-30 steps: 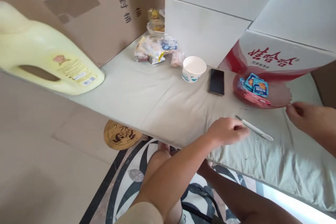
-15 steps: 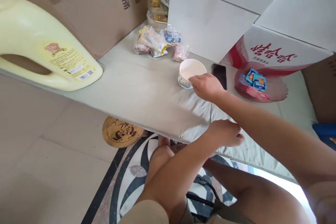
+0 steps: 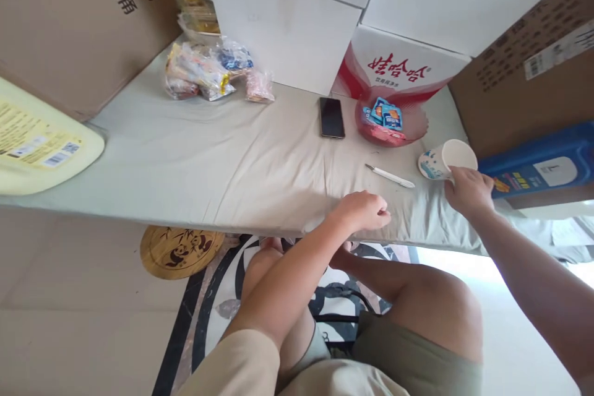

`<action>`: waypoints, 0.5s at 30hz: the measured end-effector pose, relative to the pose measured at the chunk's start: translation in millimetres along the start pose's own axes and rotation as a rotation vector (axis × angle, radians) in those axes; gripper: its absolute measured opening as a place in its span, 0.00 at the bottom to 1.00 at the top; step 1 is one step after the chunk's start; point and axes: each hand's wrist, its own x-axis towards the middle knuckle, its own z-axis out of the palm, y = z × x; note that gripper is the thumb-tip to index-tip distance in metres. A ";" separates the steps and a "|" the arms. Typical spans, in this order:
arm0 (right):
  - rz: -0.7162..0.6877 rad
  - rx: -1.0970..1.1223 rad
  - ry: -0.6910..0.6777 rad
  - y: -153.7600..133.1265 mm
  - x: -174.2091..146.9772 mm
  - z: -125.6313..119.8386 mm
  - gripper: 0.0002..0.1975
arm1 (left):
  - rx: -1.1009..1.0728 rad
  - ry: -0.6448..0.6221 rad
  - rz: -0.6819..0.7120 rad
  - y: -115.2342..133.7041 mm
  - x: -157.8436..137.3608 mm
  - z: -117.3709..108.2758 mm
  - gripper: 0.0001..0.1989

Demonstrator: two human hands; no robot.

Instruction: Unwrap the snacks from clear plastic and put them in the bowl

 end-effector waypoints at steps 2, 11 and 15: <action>-0.007 -0.005 0.041 -4.9 6.3 -1.2 0.15 | 0.040 -0.020 -0.023 4.1 7.0 6.4 0.13; -0.581 0.350 0.154 -159.0 57.9 7.4 0.17 | 0.044 -0.171 0.008 4.5 15.2 4.7 0.14; -0.754 0.349 -0.038 -239.2 114.0 40.3 0.23 | -0.009 -0.156 0.033 -5.3 15.3 -2.7 0.14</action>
